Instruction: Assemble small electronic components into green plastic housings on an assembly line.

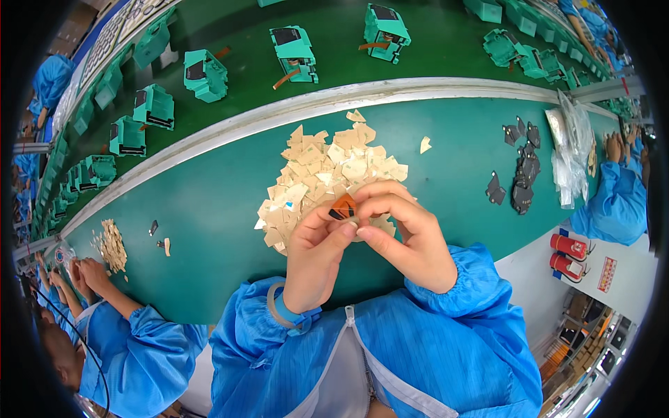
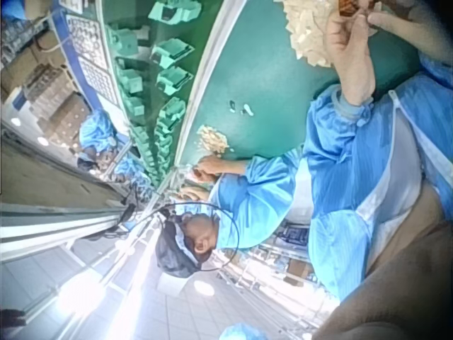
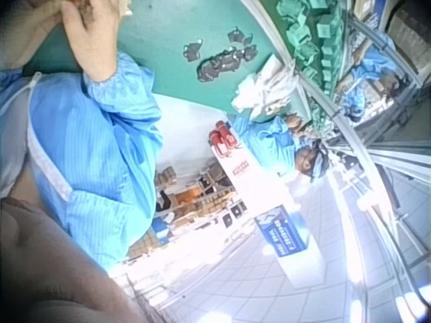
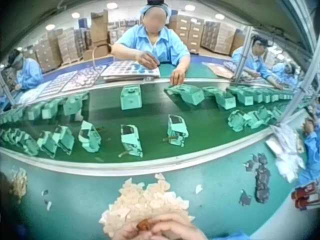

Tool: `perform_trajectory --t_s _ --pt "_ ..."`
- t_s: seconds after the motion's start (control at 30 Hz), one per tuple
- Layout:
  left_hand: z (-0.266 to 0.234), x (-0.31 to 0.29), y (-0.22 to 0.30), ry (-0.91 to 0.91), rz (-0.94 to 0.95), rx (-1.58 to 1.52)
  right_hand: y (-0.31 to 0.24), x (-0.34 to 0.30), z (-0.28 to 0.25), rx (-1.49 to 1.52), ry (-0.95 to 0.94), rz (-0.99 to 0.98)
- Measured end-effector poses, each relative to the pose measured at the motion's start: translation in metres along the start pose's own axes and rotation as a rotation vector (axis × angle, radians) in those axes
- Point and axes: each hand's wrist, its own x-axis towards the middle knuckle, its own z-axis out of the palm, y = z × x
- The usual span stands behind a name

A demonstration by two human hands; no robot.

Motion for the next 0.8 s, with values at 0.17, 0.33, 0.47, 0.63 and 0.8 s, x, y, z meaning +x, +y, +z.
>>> perform_trajectory --t_s 0.17,0.33,0.47,0.63,0.8 --pt "0.008 -0.005 -0.004 -0.013 0.054 0.035 -0.001 -0.005 -0.009 0.01 0.041 0.167" --pt "-0.013 -0.006 0.0 -0.181 0.327 0.608 -0.005 0.0 -0.018 -0.429 -0.065 -0.127" --pt "-0.012 -0.006 0.006 -0.188 0.316 0.606 -0.006 0.001 -0.016 -0.456 -0.081 -0.153" --pt "-0.015 -0.005 0.013 -0.291 0.205 0.486 -0.007 0.0 -0.015 -0.484 -0.086 -0.216" --pt "-0.012 -0.006 0.017 -0.316 0.191 0.384 -0.005 -0.003 -0.02 -0.515 -0.072 -0.203"
